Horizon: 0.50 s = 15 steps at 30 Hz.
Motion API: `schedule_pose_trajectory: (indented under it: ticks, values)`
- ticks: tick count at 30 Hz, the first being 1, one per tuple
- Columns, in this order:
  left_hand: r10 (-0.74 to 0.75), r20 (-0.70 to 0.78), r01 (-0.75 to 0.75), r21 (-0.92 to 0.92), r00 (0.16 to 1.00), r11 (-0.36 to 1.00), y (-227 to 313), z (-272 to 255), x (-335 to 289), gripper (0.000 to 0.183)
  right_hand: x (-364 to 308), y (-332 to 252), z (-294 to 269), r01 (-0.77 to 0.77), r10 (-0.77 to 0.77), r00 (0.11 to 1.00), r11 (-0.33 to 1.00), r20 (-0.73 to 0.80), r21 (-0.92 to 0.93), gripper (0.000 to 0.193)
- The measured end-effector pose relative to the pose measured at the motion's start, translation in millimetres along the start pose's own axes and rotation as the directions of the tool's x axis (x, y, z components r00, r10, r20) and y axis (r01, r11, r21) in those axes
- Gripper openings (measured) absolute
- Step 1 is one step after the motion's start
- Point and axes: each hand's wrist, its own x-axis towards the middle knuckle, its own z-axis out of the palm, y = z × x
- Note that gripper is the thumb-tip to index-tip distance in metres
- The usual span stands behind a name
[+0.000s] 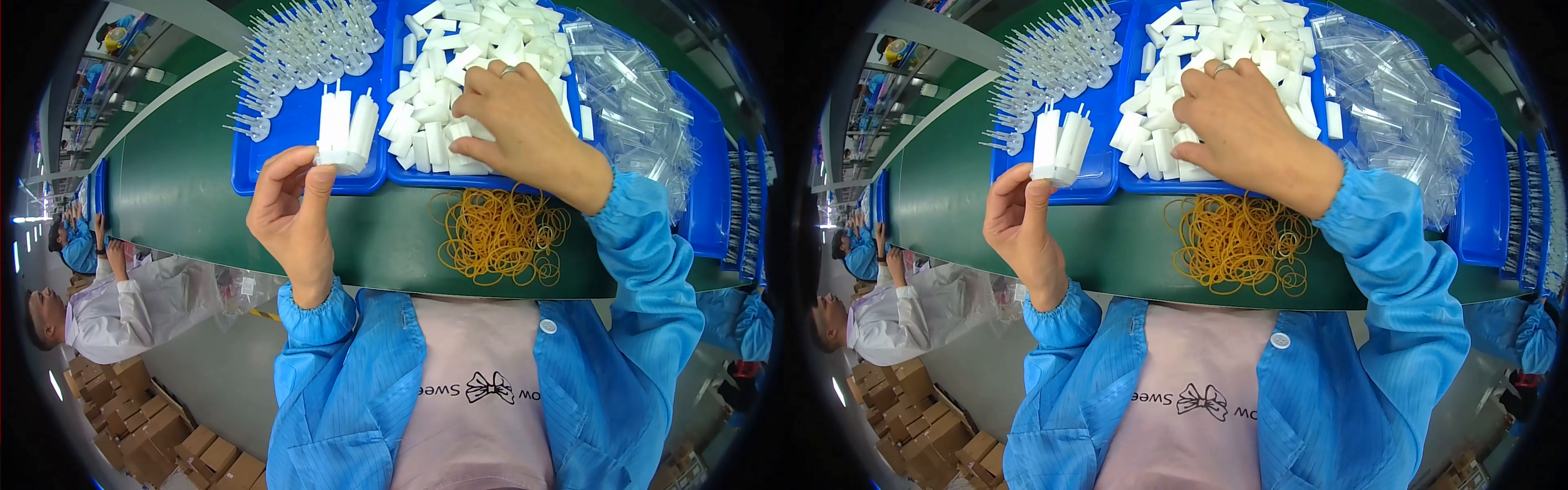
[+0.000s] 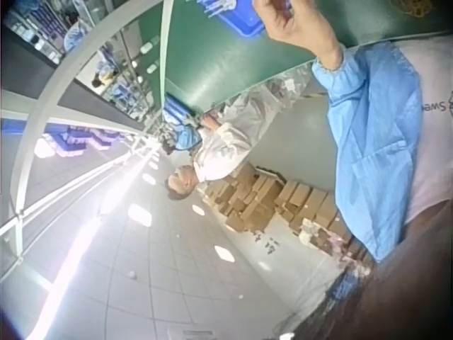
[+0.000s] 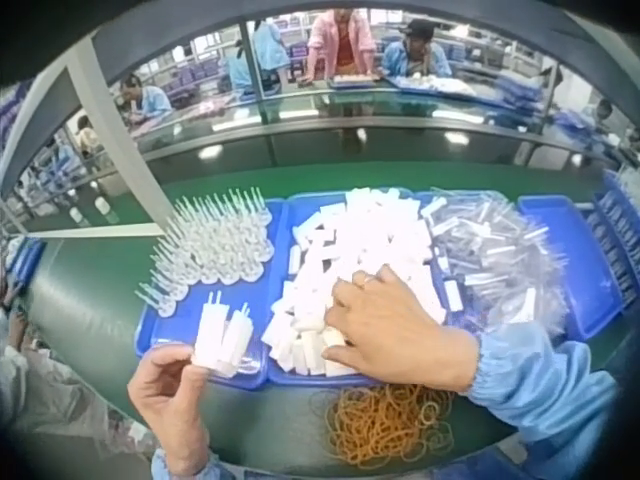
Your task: The person attaches clear plastic sleeves over foam blocks mounted on a plastic base, secures the bundle with a rubber band, and pushes white foam blocks onto the prongs of another plastic base by hand.
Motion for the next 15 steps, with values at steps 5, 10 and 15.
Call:
schedule_pose_trajectory:
  ticks: [5, 10, 15]
  values:
    - [0.046, -0.004, -0.046, 0.045, 0.999, 0.998, -1, 5, -1, 0.019, -3, -2, 10, -0.008, 0.013, 0.998, 0.997, 0.065, -0.072, 0.029]
    - [0.339, 0.165, -0.373, 0.278, 0.926, 0.885, 7, 14, -4, 0.020, -2, 10, -1, -0.100, 0.080, 0.992, 0.970, 0.097, 0.220, 0.029]
    - [0.513, 0.378, -0.610, 0.208, 0.771, 0.764, 19, 31, -16, 0.038, 4, 17, -17, -0.252, 0.378, 0.918, 0.328, 0.118, 0.910, 0.030]
